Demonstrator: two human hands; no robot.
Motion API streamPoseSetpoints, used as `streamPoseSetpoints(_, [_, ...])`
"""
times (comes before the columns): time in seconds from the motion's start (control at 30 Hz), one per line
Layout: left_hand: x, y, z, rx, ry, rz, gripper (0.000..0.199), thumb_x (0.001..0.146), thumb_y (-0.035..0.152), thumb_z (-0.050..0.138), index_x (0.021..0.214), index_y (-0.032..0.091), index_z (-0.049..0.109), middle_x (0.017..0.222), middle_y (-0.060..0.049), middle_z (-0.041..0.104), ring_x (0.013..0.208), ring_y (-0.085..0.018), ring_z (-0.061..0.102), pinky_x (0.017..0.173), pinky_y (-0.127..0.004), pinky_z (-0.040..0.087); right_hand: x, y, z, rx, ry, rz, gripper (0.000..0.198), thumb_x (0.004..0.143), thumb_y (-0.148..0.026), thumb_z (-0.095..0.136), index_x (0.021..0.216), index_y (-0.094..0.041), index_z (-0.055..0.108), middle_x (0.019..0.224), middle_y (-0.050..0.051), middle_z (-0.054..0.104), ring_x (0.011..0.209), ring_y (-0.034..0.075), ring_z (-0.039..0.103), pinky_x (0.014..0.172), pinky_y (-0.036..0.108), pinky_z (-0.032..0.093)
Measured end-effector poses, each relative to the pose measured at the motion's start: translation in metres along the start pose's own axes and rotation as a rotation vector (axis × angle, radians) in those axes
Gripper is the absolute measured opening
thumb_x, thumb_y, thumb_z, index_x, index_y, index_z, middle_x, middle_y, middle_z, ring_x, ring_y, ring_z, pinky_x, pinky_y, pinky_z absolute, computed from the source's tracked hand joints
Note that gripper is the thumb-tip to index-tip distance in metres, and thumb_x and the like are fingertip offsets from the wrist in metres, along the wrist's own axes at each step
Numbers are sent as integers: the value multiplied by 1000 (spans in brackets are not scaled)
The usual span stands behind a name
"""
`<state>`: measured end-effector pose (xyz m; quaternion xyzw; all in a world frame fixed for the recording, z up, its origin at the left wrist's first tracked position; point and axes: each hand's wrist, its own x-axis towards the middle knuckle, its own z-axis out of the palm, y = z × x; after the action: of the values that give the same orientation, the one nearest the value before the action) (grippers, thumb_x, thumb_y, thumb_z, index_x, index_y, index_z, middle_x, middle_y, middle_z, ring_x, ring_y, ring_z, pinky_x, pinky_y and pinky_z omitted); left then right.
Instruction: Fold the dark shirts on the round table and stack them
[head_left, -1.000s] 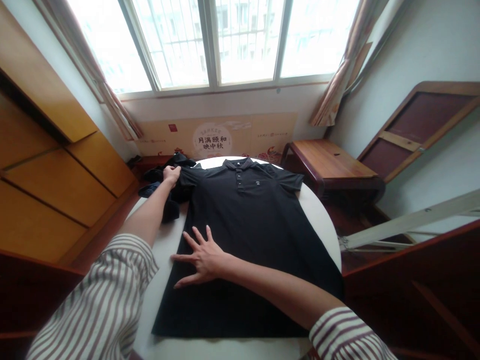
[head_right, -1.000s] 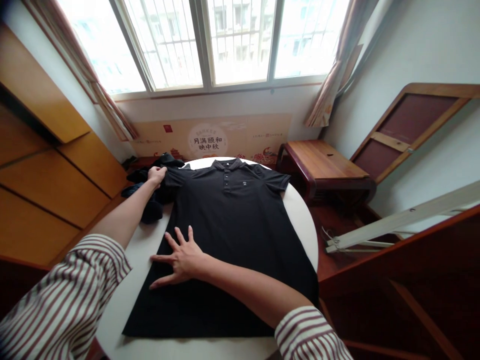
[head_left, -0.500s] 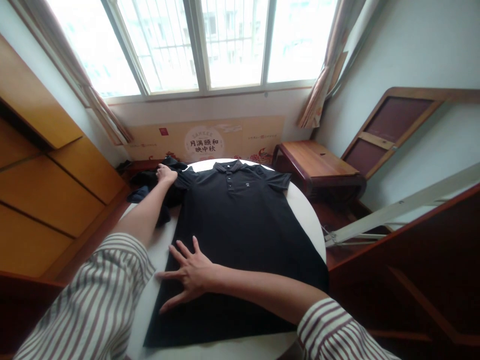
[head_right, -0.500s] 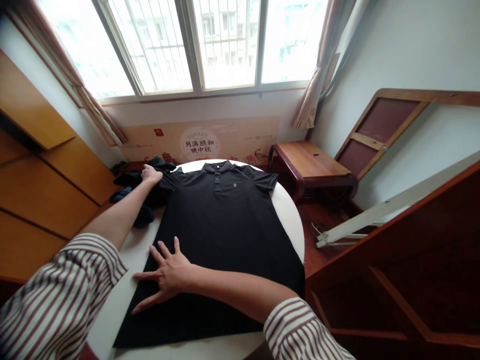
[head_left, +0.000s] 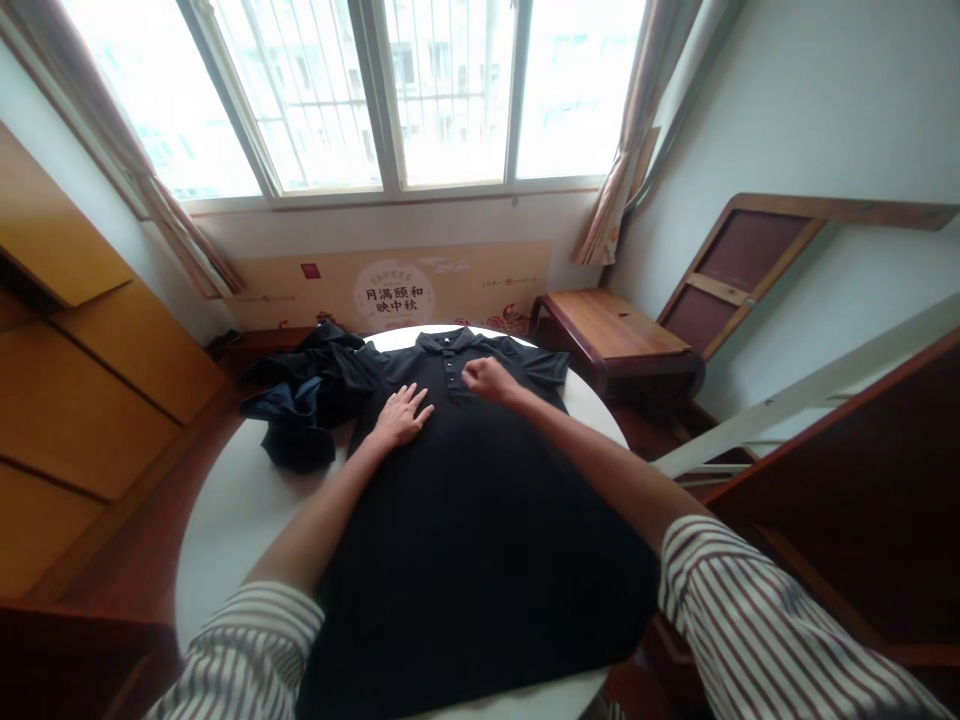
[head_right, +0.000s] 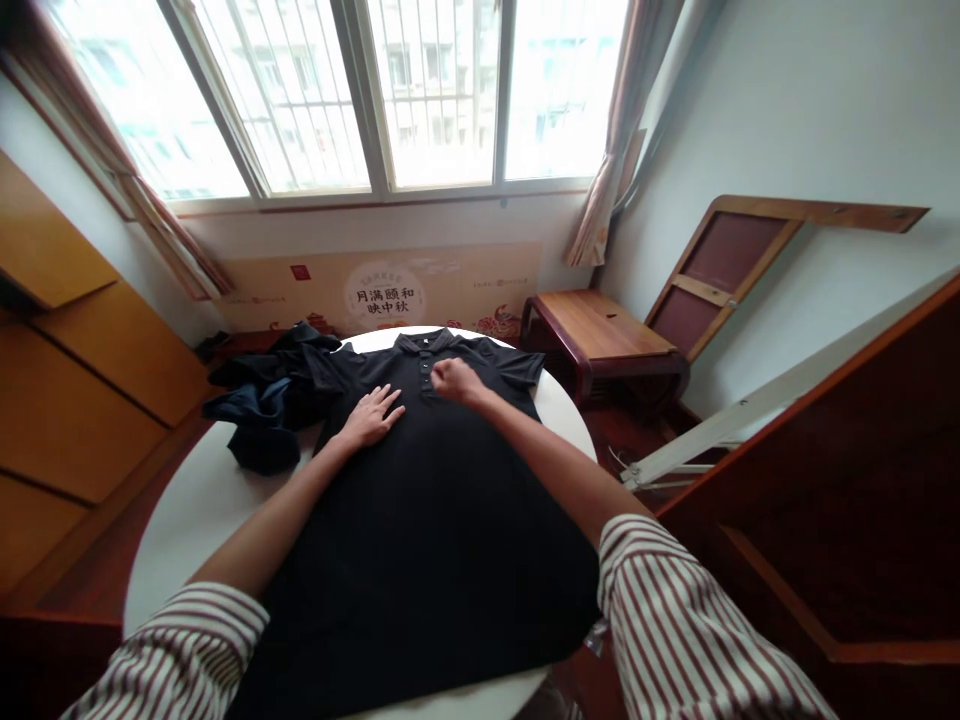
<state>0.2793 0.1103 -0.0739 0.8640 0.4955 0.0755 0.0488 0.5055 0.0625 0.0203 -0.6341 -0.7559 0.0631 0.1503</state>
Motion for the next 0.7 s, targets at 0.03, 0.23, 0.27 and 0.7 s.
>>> streamPoseSetpoints(0.03, [0, -2, 1, 9, -10, -2, 62, 99, 52, 35, 152, 19, 38, 160, -11, 28, 149, -28, 22, 120, -42, 19, 15, 26, -6, -19, 22, 53, 36, 96, -23, 39, 100, -9, 73, 101, 15, 74, 92, 22, 68, 79, 25, 47])
streamPoseSetpoints(0.23, [4, -2, 7, 23, 13, -1, 64, 98, 57, 33, 153, 25, 35, 161, -7, 28, 149, -27, 22, 121, -43, 19, 67, 131, -6, -51, 5, 224, 46, 98, -22, 38, 140, -15, 55, 145, 12, 52, 133, 21, 48, 109, 31, 36])
streamPoseSetpoints(0.27, [4, -1, 8, 23, 19, -2, 64, 97, 57, 33, 153, 25, 36, 161, -7, 28, 149, -27, 23, 121, -43, 19, 71, 140, -1, -48, -19, 244, 48, 99, -26, 39, 144, -18, 51, 151, 10, 46, 138, 23, 42, 112, 36, 33])
streamPoseSetpoints(0.7, [2, -1, 10, 22, 22, 6, 68, 97, 59, 31, 154, 21, 35, 161, -8, 26, 150, -28, 22, 121, -43, 18, 59, 189, 40, -67, -80, 560, 65, 95, -70, 19, 153, -43, 29, 163, 2, 22, 143, 41, 26, 110, 71, 15])
